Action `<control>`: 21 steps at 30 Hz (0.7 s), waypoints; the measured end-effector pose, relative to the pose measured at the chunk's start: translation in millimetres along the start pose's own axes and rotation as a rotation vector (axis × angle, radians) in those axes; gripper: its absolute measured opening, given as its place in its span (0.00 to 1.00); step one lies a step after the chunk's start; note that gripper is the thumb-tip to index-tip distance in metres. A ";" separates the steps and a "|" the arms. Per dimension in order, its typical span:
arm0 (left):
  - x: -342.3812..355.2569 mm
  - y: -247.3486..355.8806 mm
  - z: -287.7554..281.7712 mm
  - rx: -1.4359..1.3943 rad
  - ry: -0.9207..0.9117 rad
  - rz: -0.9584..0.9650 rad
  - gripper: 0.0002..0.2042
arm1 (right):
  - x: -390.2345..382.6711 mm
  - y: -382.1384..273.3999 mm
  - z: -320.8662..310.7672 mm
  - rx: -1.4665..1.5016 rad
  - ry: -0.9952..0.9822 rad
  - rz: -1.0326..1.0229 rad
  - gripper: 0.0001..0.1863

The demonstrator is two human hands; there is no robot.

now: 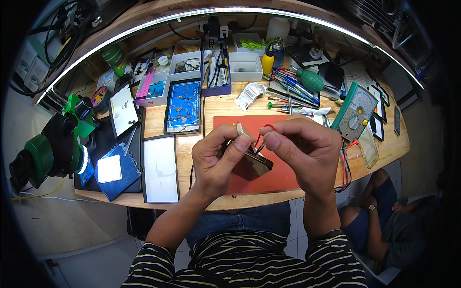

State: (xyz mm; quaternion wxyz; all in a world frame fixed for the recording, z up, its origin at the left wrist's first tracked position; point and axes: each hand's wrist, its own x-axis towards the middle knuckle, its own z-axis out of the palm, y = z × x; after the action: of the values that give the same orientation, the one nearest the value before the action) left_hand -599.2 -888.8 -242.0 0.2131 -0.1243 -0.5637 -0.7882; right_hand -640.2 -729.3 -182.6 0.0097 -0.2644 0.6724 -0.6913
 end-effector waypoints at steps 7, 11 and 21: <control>0.3 -0.7 0.0 -0.013 -0.004 -0.004 0.06 | -1.8 -3.3 -0.4 -0.028 -0.005 -0.005 0.07; 0.9 -0.2 0.4 -0.011 0.009 -0.002 0.06 | -0.3 2.1 0.6 -0.040 -0.008 -0.119 0.08; 0.4 1.3 0.1 0.019 0.015 -0.015 0.06 | -0.1 8.0 1.2 -0.096 -0.009 -0.180 0.07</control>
State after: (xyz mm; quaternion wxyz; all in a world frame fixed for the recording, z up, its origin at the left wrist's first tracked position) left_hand -598.9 -889.1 -240.7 0.2125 -0.1119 -0.5705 -0.7854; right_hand -642.4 -731.1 -190.2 -0.0619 -0.3268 0.6781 -0.6553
